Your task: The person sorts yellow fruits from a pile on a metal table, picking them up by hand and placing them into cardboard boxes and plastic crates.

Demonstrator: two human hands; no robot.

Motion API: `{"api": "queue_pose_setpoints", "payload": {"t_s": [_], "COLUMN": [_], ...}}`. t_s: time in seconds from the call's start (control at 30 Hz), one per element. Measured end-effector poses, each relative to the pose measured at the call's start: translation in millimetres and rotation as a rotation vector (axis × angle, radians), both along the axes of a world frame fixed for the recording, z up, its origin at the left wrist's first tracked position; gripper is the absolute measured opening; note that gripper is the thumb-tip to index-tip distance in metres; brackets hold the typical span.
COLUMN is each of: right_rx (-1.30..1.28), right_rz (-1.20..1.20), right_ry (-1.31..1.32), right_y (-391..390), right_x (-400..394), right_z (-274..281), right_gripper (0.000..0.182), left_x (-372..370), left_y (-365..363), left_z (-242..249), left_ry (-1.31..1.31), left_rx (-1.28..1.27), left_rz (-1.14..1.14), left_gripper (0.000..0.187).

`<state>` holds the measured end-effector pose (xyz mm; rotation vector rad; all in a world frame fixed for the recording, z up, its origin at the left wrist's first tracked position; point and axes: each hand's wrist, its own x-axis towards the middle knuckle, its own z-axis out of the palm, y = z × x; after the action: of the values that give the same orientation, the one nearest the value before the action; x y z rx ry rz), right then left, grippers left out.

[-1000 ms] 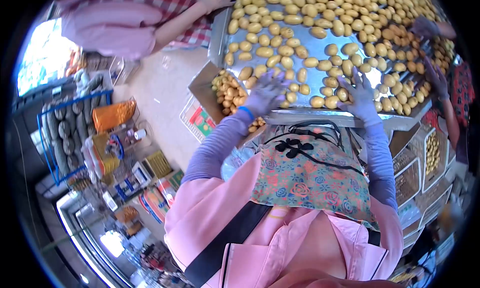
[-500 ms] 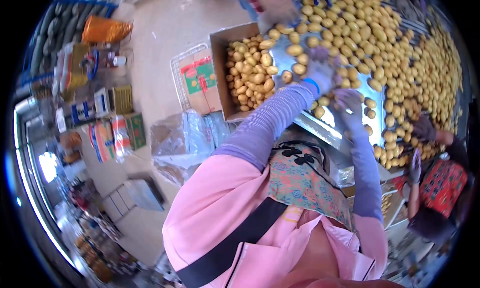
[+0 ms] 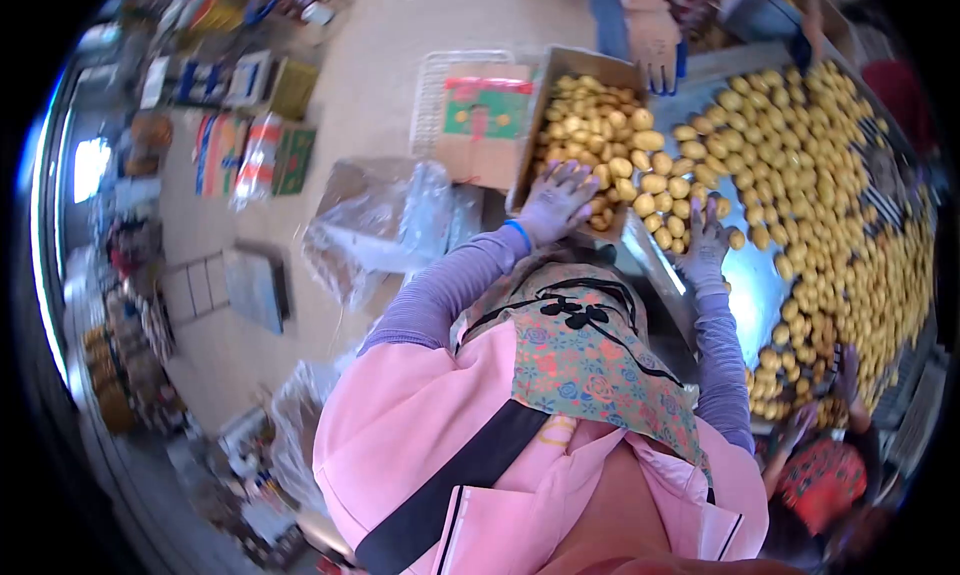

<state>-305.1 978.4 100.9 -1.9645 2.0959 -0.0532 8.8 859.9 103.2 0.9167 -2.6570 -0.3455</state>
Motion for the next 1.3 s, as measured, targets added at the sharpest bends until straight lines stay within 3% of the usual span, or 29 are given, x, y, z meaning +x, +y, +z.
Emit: {"api": "queue_pose_setpoints", "payload": {"t_s": [0.07,0.1,0.17,0.23,0.37,0.43,0.53,0.6,0.63,0.67,0.7,0.73,0.8,0.83,0.9,0.97,1.07,1.1,1.2,1.3], "right_rx": [-0.116,0.032,-0.134,-0.190,-0.220,-0.259,-0.259,-0.276,-0.253,-0.392,-0.388,-0.448,-0.293,-0.275,-0.255,-0.251,-0.250,-0.229,-0.202,-0.201], "right_rz": [0.063,0.071,0.194,0.268,0.302,0.258,0.256,0.170,0.161,0.187,0.241,0.352,0.170,0.128,0.070,0.001,-0.014,-0.021,-0.083,-0.079], "right_ry": [0.005,0.053,-0.036,-0.056,-0.120,-0.251,-0.093,-0.067,0.043,0.082,-0.069,-0.019,0.121,0.088,0.120,0.151,0.159,0.173,0.174,0.166], "right_y": [-31.2,-50.3,-76.5,-98.1,-121.9,-125.1,-118.4,-115.7,-110.6,-108.2,-109.7,-121.1,-109.0,-109.0,-107.6,-105.1,-110.2,-109.5,-109.3,-110.7], "right_x": [17.5,27.1,37.4,54.7,90.4,101.0,95.1,96.6,89.1,78.3,55.4,57.0,67.8,72.4,80.1,80.2,75.8,80.0,90.1,94.1], "right_z": [1.6,9.4,-4.2,-6.8,4.0,0.4,-25.4,-33.3,-31.5,-52.3,-81.5,-71.5,-49.5,-48.9,-45.2,-39.0,-44.2,-39.2,-28.8,-22.9], "right_gripper": [0.120,0.120,0.118,0.117,0.111,0.104,0.077,0.061,0.063,0.064,0.066,0.070,0.073,0.070,0.068,0.063,0.062,0.062,0.062,0.063], "left_x": [55.1,82.7,141.6,175.9,248.1,277.5,314.4,340.2,340.9,358.4,389.4,399.9,410.7,420.5,419.8,442.0,493.7,512.4,541.9,523.9], "left_y": [13.1,27.0,61.1,106.1,149.9,144.7,100.3,60.2,41.1,51.1,45.0,43.6,26.7,26.1,21.2,34.6,36.9,46.6,85.1,118.6], "left_z": [10.0,6.6,-3.5,1.3,-21.7,-46.9,-47.6,-42.4,-26.9,-86.4,-134.6,-173.6,-208.1,-221.4,-238.5,-210.3,-112.1,-94.1,-17.9,29.8], "left_ry": [-0.107,-0.091,-0.009,-0.147,-0.428,-0.542,-0.608,-0.640,-0.691,-0.588,-0.701,-0.653,-0.593,-0.587,-0.361,-0.597,-0.535,-0.583,-0.353,-0.295], "left_rx": [0.114,0.214,0.324,0.492,0.623,0.555,0.497,0.639,0.741,0.509,0.745,0.623,1.049,1.057,0.570,0.946,1.100,0.992,0.928,0.771], "left_rz": [0.227,0.360,0.541,0.810,0.836,0.914,1.126,1.213,1.266,1.337,1.040,1.174,1.222,1.236,1.544,0.976,0.980,0.986,1.135,1.126], "left_gripper": [0.049,0.047,0.042,0.039,0.041,0.046,0.046,0.058,0.062,0.060,0.054,0.050,0.047,0.047,0.044,0.040,0.043,0.045,0.040,0.042]}}
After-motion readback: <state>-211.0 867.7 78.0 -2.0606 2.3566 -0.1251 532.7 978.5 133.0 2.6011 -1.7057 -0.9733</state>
